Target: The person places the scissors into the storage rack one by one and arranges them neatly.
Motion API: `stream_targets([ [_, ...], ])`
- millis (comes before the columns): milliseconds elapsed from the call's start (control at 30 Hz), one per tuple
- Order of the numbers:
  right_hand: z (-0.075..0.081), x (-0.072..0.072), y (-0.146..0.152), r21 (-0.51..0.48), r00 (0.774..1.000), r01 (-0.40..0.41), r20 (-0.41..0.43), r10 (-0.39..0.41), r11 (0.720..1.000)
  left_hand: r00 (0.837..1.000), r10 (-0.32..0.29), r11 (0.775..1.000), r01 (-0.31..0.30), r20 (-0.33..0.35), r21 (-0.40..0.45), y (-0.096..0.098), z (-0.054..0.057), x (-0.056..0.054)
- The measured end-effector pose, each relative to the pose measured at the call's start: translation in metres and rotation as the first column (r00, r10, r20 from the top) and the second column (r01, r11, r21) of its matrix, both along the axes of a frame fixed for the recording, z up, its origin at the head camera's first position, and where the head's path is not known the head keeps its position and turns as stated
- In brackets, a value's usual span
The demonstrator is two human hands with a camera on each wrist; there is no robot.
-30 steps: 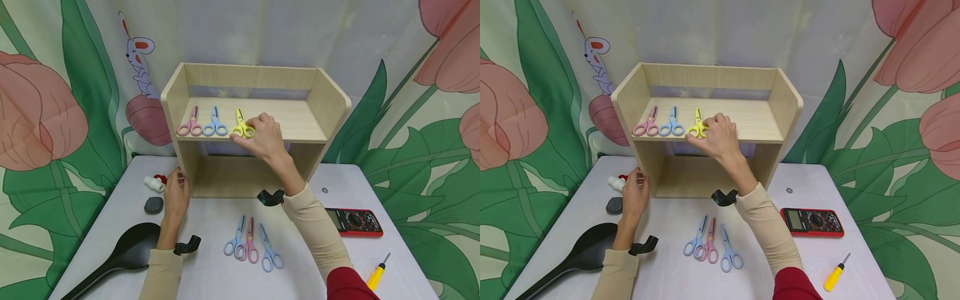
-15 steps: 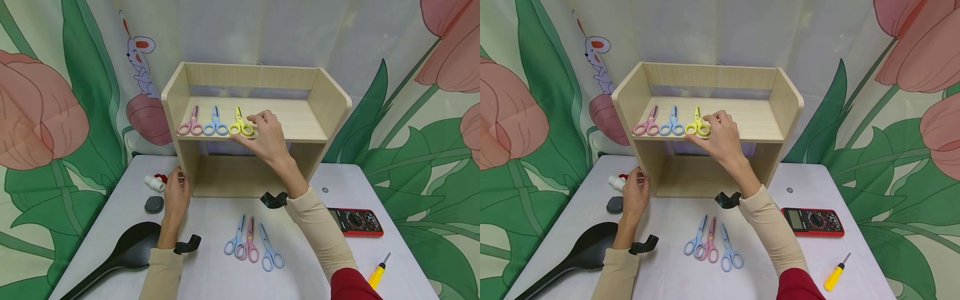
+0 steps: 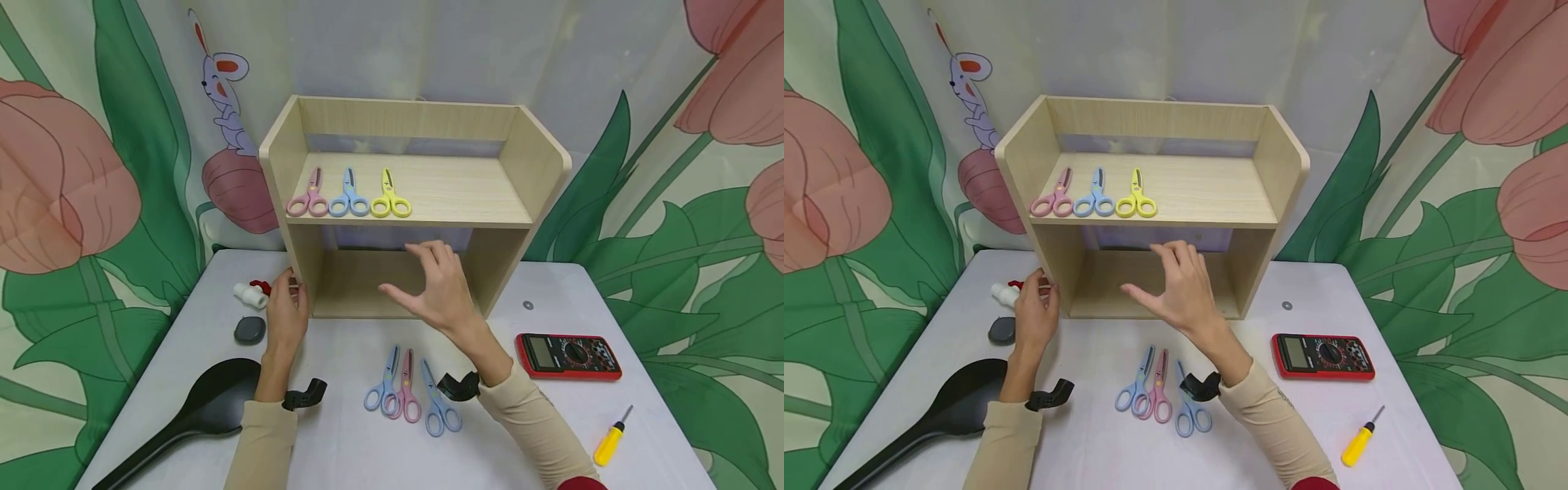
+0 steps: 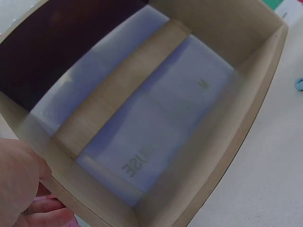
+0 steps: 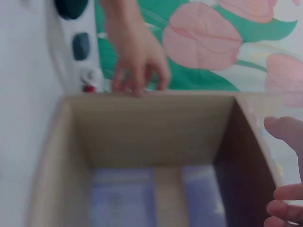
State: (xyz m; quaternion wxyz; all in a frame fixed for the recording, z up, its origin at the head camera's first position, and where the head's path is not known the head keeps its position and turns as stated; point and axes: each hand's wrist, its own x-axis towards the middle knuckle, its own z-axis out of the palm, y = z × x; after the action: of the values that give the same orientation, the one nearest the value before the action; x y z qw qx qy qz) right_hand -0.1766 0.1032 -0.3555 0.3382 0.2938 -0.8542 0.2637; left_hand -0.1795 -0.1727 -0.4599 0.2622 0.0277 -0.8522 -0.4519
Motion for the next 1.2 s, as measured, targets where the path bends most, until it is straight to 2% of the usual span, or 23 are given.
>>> stream_targets([
  [167, -0.042, 0.023, 0.003, 0.082, 0.993, 0.004, 0.119, -0.013, 0.997, 1.0, 0.002, 1.0, -0.002, 0.0, -0.002, 0.001, -0.001, -0.001],
  [333, -0.082, 0.044, 0.005, 0.175, 0.981, -0.017, 0.193, -0.017, 0.984, 1.0, 0.001, 1.0, -0.001, -0.017, -0.002, 0.0, -0.001, -0.002],
  [600, -0.126, 0.076, 0.005, 0.315, 0.948, -0.036, 0.312, -0.068, 0.948, 1.0, -0.005, 1.0, 0.005, -0.02, 0.001, 0.0, -0.001, -0.001],
  [700, -0.137, 0.086, 0.004, 0.385, 0.931, -0.064, 0.356, -0.085, 0.921, 1.0, -0.009, 1.0, 0.009, -0.018, 0.007, 0.0, -0.001, -0.001],
  [867, -0.146, 0.094, 0.0, 0.441, 0.882, -0.105, 0.456, -0.122, 0.892, 1.0, -0.014, 1.0, 0.014, -0.023, 0.007, 0.0, 0.0, 0.0],
  [933, -0.148, 0.094, -0.001, 0.438, 0.874, -0.11, 0.47, -0.123, 0.892, 1.0, -0.013, 1.0, 0.013, -0.027, 0.007, 0.0, 0.0, -0.001],
  [1200, -0.15, 0.093, -0.003, 0.39, 0.871, -0.112, 0.482, -0.099, 0.914, 1.0, -0.001, 1.0, 0.001, -0.028, 0.015, 0.0, -0.003, -0.001],
])
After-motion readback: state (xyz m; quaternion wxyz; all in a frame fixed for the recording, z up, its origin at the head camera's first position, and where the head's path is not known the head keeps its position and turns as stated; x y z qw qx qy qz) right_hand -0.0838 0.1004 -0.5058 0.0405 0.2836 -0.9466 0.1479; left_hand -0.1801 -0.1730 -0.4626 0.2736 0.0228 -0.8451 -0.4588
